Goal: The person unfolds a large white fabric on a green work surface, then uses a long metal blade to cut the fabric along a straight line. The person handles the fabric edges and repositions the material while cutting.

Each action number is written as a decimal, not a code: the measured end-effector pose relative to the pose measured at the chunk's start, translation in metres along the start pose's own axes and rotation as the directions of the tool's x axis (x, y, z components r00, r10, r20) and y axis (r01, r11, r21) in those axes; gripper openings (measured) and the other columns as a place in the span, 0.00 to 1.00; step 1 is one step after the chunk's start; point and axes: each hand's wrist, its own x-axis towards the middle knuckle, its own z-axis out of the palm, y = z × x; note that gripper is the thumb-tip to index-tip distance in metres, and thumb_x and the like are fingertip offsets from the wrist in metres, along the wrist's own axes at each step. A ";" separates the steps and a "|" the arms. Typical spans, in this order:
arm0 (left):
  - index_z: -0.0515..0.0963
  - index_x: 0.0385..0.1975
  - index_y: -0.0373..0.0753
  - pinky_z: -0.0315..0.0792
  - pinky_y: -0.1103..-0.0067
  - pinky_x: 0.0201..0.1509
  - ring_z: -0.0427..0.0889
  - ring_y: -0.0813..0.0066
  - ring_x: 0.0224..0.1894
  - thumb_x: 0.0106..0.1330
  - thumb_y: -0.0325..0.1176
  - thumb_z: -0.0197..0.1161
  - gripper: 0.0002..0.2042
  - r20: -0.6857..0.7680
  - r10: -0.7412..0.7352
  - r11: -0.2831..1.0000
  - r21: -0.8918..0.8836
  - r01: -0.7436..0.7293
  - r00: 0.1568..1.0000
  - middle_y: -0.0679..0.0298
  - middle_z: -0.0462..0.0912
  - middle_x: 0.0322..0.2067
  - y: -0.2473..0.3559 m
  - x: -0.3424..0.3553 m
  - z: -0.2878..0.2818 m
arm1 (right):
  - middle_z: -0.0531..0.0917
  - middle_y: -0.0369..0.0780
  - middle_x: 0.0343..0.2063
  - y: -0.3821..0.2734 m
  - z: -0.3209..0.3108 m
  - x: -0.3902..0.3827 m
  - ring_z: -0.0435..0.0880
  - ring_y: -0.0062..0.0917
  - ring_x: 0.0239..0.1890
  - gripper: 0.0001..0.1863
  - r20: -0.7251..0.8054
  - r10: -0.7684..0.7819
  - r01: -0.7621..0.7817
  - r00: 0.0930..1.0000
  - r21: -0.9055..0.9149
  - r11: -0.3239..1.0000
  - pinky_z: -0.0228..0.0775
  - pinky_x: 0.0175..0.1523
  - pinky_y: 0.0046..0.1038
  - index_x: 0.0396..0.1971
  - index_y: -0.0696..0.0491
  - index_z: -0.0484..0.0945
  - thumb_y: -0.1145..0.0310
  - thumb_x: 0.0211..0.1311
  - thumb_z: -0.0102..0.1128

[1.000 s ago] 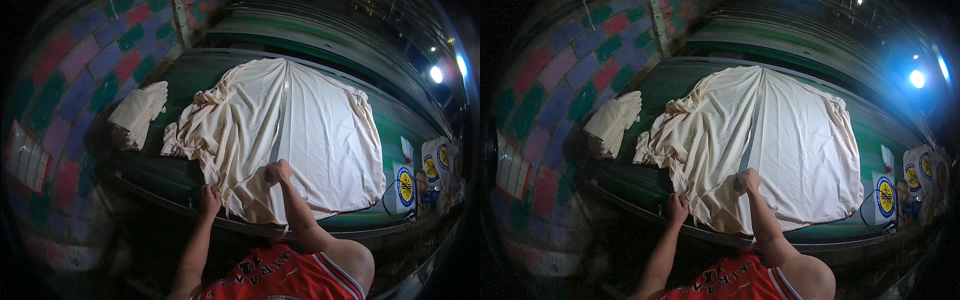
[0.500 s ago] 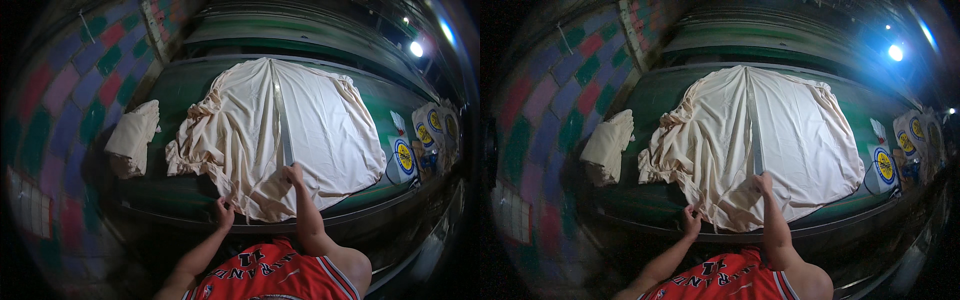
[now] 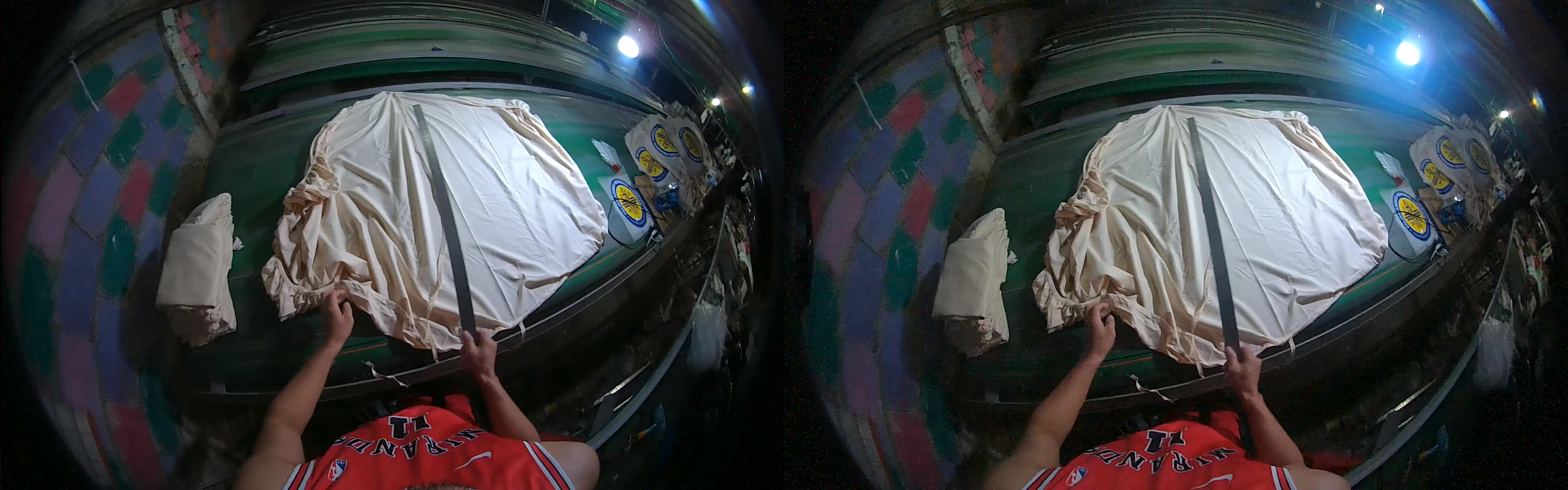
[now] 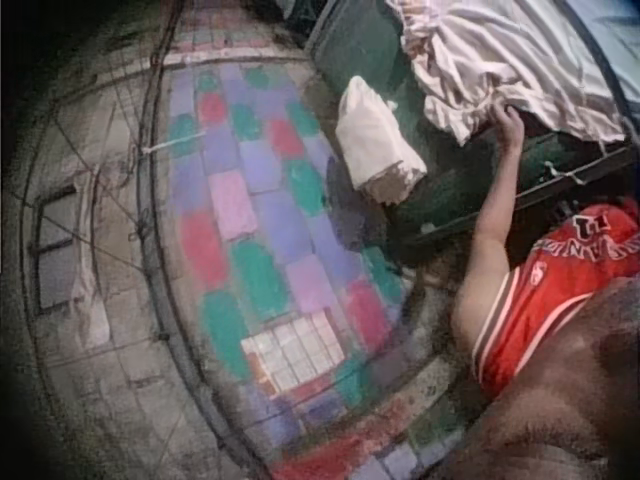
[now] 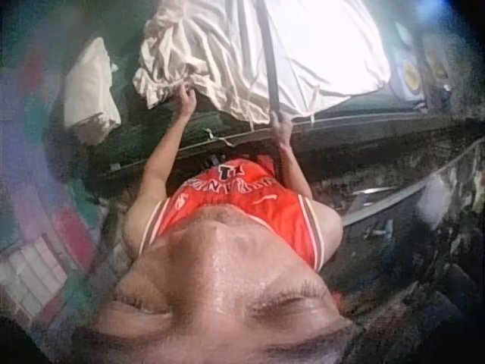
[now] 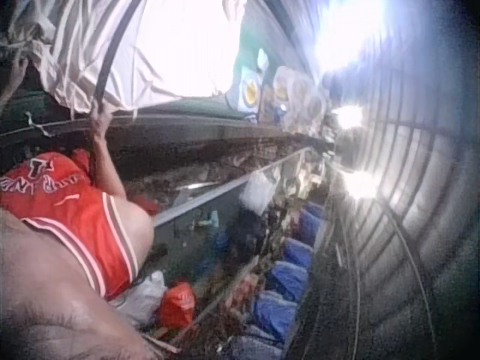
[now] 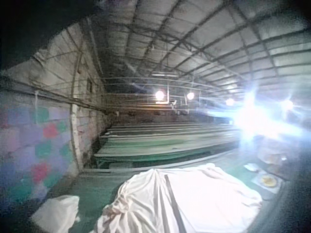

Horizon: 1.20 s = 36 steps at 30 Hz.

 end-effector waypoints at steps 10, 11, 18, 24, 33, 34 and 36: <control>0.71 0.57 0.39 0.64 0.55 0.59 0.73 0.47 0.54 0.50 0.24 0.57 0.28 0.356 0.242 0.905 0.254 -0.342 0.903 0.52 0.74 0.51 0.013 0.007 -0.003 | 0.76 0.35 0.16 -0.002 0.055 -0.039 0.74 0.18 0.14 0.15 0.291 0.111 -0.118 0.950 0.010 0.993 0.64 0.18 0.25 0.25 0.56 0.73 0.61 0.68 0.60; 0.69 0.60 0.41 0.64 0.54 0.58 0.74 0.48 0.53 0.51 0.24 0.57 0.30 0.384 0.188 0.903 0.295 -0.314 0.904 0.53 0.75 0.50 0.013 0.005 -0.004 | 0.76 0.35 0.16 -0.007 0.063 -0.035 0.74 0.18 0.14 0.15 0.315 0.162 -0.147 0.935 -0.069 0.987 0.64 0.18 0.25 0.25 0.56 0.73 0.61 0.68 0.60; 0.82 0.27 0.43 0.65 0.59 0.49 0.81 0.56 0.43 0.52 0.28 0.57 0.07 0.505 0.086 0.874 0.375 -0.308 0.859 0.57 0.81 0.35 0.009 0.008 -0.015 | 0.72 0.34 0.14 -0.026 0.117 0.024 0.71 0.21 0.13 0.16 0.485 0.086 -0.145 0.870 0.086 0.986 0.61 0.16 0.28 0.29 0.56 0.72 0.58 0.71 0.56; 0.84 0.26 0.41 0.68 0.57 0.57 0.82 0.52 0.42 0.50 0.31 0.56 0.10 0.578 0.184 0.825 0.349 -0.445 0.795 0.54 0.84 0.33 0.022 -0.001 -0.038 | 0.75 0.38 0.16 -0.033 0.161 0.068 0.74 0.23 0.12 0.18 0.457 -0.038 0.041 0.888 0.002 0.999 0.62 0.15 0.29 0.27 0.58 0.72 0.58 0.70 0.55; 0.85 0.33 0.36 0.74 0.59 0.53 0.83 0.46 0.45 0.58 0.39 0.56 0.15 0.783 -0.396 0.832 0.527 -0.174 0.480 0.43 0.84 0.36 0.035 0.023 -0.078 | 0.76 0.39 0.16 -0.061 0.149 0.061 0.75 0.23 0.13 0.19 0.475 0.124 -0.134 0.871 -0.014 0.991 0.63 0.15 0.28 0.26 0.57 0.71 0.57 0.70 0.55; 0.84 0.36 0.35 0.74 0.59 0.52 0.82 0.45 0.44 0.56 0.38 0.56 0.16 0.781 -0.381 0.848 0.508 -0.148 0.495 0.42 0.84 0.37 0.034 0.019 -0.078 | 0.76 0.39 0.16 -0.055 0.145 0.054 0.75 0.23 0.13 0.19 0.469 0.018 -0.048 0.883 0.052 0.997 0.63 0.15 0.28 0.26 0.57 0.70 0.57 0.70 0.55; 0.82 0.37 0.34 0.74 0.59 0.52 0.82 0.43 0.44 0.58 0.38 0.56 0.15 0.773 -0.378 0.834 0.524 -0.176 0.510 0.43 0.83 0.37 0.027 0.012 -0.075 | 0.76 0.38 0.16 -0.050 0.139 0.043 0.74 0.22 0.13 0.18 0.462 0.051 -0.092 0.886 0.068 0.993 0.64 0.16 0.27 0.26 0.55 0.69 0.57 0.71 0.55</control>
